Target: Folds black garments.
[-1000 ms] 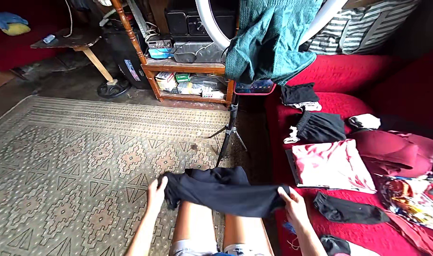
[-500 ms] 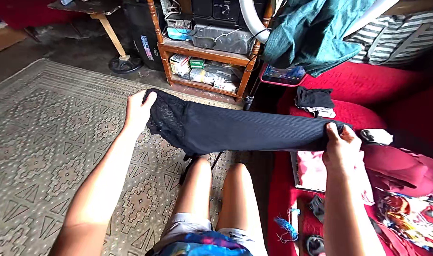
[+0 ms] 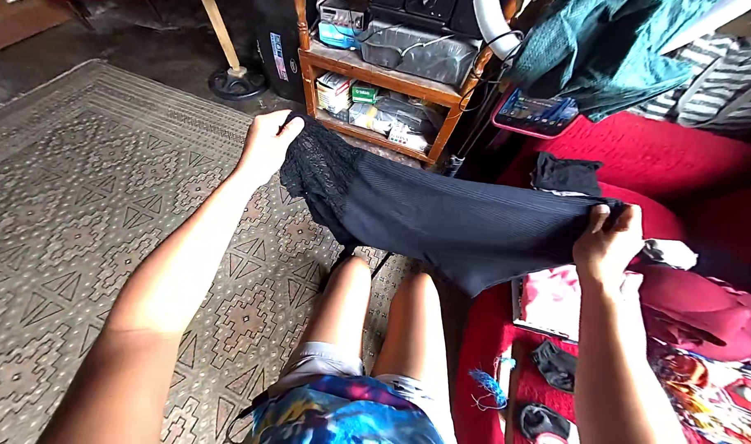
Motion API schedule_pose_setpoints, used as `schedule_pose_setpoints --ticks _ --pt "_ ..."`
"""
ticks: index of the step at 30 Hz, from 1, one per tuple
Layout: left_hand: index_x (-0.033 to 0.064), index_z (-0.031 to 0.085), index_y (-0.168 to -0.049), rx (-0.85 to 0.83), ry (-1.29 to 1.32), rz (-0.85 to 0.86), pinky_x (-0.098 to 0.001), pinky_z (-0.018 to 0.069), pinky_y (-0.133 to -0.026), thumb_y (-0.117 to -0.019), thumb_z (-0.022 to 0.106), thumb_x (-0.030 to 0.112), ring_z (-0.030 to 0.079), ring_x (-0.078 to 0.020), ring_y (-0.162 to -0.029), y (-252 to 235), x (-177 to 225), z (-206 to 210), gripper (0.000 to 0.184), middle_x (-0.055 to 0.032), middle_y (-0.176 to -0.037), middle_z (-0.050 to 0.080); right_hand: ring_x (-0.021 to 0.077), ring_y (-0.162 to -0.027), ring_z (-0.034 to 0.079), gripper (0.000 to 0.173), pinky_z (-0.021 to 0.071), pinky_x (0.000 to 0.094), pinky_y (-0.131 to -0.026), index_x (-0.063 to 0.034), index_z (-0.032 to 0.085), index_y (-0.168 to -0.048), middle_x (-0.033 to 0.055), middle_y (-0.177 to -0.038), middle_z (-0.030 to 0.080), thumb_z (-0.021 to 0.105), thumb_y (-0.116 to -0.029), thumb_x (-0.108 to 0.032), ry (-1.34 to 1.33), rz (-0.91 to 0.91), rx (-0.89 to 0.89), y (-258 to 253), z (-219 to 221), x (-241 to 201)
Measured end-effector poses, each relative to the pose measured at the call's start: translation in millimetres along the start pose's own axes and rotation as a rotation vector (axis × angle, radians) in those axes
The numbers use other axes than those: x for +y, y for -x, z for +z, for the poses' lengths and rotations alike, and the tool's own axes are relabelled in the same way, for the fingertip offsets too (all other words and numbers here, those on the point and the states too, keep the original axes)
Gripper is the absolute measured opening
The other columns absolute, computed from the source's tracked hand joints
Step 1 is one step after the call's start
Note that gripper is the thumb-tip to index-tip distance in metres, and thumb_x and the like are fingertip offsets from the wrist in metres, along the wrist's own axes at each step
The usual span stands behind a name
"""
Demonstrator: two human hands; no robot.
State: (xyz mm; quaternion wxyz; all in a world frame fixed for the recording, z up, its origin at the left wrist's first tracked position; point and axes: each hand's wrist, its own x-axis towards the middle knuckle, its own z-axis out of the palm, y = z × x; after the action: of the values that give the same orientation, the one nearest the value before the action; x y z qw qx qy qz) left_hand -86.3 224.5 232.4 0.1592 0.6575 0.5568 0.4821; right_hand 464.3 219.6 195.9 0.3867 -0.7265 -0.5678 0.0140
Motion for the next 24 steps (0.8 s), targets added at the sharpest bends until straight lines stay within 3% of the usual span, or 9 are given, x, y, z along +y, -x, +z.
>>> schedule_pose_setpoints --ticks 3,7,14,16,20,22,24 --pt "-0.0013 0.069 -0.103 0.001 0.058 0.012 -0.0234 0.0539 -0.083 -0.1064 0.051 0.017 0.065 0.0 -0.085 7.6 3.0 -0.2 0.026 -0.0031 -0.091 0.069 0.051 -0.124 0.056 0.043 0.0399 0.0682 -0.103 0.006 0.053 -0.132 0.0352 -0.126 0.059 0.042 -0.1103 -0.03 0.033 0.0 -0.043 4.8 0.1 6.9" --pt "-0.0017 0.069 -0.097 -0.054 0.01 0.021 -0.0249 0.0523 -0.079 -0.1059 0.052 0.019 0.061 -0.0017 -0.078 7.5 5.1 -1.4 0.028 -0.0039 -0.084 0.066 0.0514 -0.119 0.059 0.041 0.0403 0.0697 -0.101 0.0078 0.06 -0.123 0.0355 -0.12 0.062 0.048 -0.1087 -0.028 0.021 -0.006 -0.087 4.0 1.1 19.3" --pt "-0.0082 0.067 -0.109 -0.085 -0.091 -0.002 -0.0457 0.0525 -0.088 -0.1076 0.051 0.021 0.066 -0.0203 -0.09 5.7 16.2 0.4 0.033 -0.0208 -0.097 0.069 0.0437 -0.108 0.065 0.035 0.0467 0.0639 -0.097 0.0067 0.065 -0.114 0.0295 -0.109 0.067 0.055 -0.1053 -0.025 -0.075 0.034 -0.061 -4.2 11.0 25.2" --pt "-0.0092 0.067 -0.111 -0.076 -0.08 -0.024 -0.0506 0.0514 -0.09 -0.1076 0.051 0.021 0.066 -0.0246 -0.092 6.5 9.8 6.8 0.034 -0.0238 -0.1 0.069 0.0412 -0.111 0.065 0.035 0.0469 0.0628 -0.099 0.0035 0.066 -0.118 0.0274 -0.113 0.068 0.057 -0.1049 -0.028 -0.157 0.085 -0.035 -5.0 17.5 33.5" --pt "-0.0034 0.066 -0.111 0.002 -0.093 -0.019 -0.0505 0.0541 -0.081 -0.1087 0.05 0.029 0.066 -0.0239 -0.085 28.0 10.3 4.7 0.036 -0.0201 -0.096 0.067 0.0307 -0.114 0.064 0.035 0.0481 0.0538 -0.102 -0.0007 0.065 -0.123 0.0207 -0.118 0.068 0.055 -0.1057 -0.029 -0.282 0.074 0.053 4.7 9.9 30.7" --pt "-0.0014 0.064 -0.118 0.019 -0.023 -0.125 -0.0453 0.0549 -0.087 -0.1084 0.049 0.03 0.066 -0.0178 -0.091 54.5 15.2 -0.9 0.036 -0.0157 -0.102 0.067 0.0218 -0.108 0.066 0.034 0.0518 0.0434 -0.099 0.001 0.066 -0.118 0.0175 -0.113 0.069 0.056 -0.1048 -0.028 -0.315 0.034 0.044 28.3 2.1 39.1" --pt "-0.004 0.063 -0.12 -0.026 0.026 -0.238 -0.0385 0.0538 -0.093 -0.106 0.049 0.028 0.065 -0.0125 -0.099 95.3 6.2 -3.8 0.038 -0.0141 -0.107 0.067 0.0233 -0.106 0.066 0.034 0.0534 0.0435 -0.096 0.0051 0.066 -0.116 0.0198 -0.111 0.068 0.061 -0.1004 -0.025 -0.334 0.027 -0.017 66.7 -1.8 57.7"
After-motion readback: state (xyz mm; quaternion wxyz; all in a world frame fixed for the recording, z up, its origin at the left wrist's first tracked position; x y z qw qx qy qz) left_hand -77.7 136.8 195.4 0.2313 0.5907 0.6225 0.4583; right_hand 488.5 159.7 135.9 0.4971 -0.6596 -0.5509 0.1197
